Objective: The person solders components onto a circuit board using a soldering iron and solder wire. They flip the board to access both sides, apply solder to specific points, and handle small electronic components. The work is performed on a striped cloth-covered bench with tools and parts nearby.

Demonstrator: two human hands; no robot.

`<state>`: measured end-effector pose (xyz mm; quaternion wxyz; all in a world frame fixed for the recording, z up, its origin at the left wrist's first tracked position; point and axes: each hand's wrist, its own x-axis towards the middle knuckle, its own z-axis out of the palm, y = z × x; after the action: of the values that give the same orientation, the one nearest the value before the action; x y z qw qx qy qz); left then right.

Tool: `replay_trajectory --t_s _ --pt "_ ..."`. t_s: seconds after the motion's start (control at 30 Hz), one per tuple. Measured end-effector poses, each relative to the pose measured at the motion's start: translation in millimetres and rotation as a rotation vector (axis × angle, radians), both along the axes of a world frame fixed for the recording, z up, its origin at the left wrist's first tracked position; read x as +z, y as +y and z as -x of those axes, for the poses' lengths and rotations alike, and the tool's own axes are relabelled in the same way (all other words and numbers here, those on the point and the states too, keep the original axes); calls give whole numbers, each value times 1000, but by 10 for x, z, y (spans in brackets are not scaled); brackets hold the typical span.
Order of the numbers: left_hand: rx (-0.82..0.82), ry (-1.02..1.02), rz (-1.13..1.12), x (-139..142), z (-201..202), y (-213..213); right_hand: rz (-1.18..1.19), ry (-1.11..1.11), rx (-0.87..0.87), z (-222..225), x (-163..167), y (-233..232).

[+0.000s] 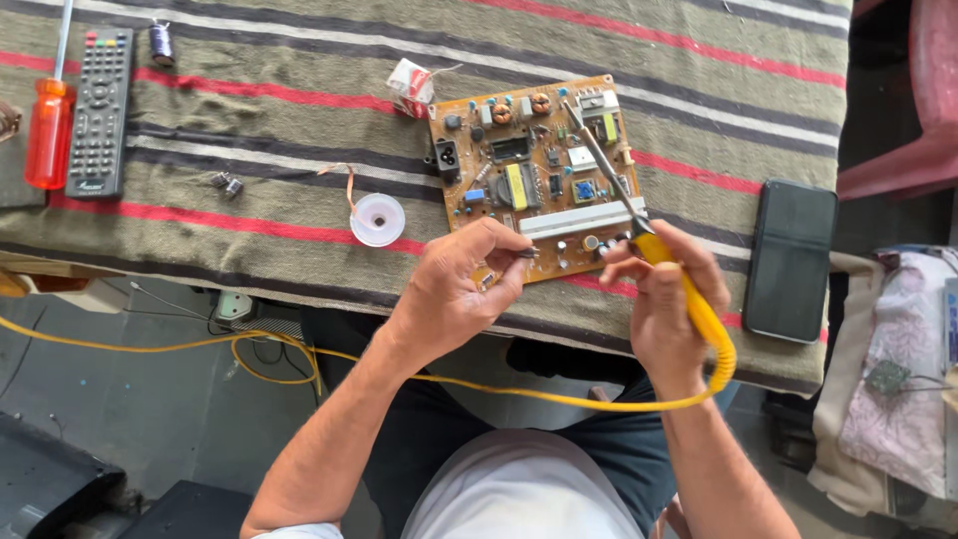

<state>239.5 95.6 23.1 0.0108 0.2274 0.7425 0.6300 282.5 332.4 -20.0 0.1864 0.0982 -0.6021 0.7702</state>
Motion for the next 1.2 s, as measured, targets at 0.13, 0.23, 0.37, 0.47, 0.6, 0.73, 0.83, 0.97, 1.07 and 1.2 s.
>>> replay_trajectory --t_s 0.13,0.23,0.37,0.47,0.6,0.73,0.83,0.97,1.07,1.2 --pt "-52 -19 34 62 -63 103 -603 98 -115 26 207 -89" --pt "-82 -9 36 100 -110 165 -814 209 -101 29 398 -115" --pt "-70 13 9 108 -138 221 -854 256 -85 76 529 -126" --pt "-91 -94 -112 88 -167 262 -815 254 -72 73 546 -111" --pt "-51 -62 -103 38 -183 308 -792 260 -72 70 530 -98" --pt "-94 -164 -278 -27 -201 383 -782 273 -76 61 524 -86" --pt "-108 -205 -360 -65 -232 424 -803 288 -84 71 524 -77" --pt "-121 -152 -353 -84 -258 459 -790 276 -98 54 532 -79" --pt "-110 -208 -374 -63 -251 458 -783 276 -87 58 546 -80" --pt "-48 -33 -247 9 -215 428 -794 272 -82 67 564 -76"
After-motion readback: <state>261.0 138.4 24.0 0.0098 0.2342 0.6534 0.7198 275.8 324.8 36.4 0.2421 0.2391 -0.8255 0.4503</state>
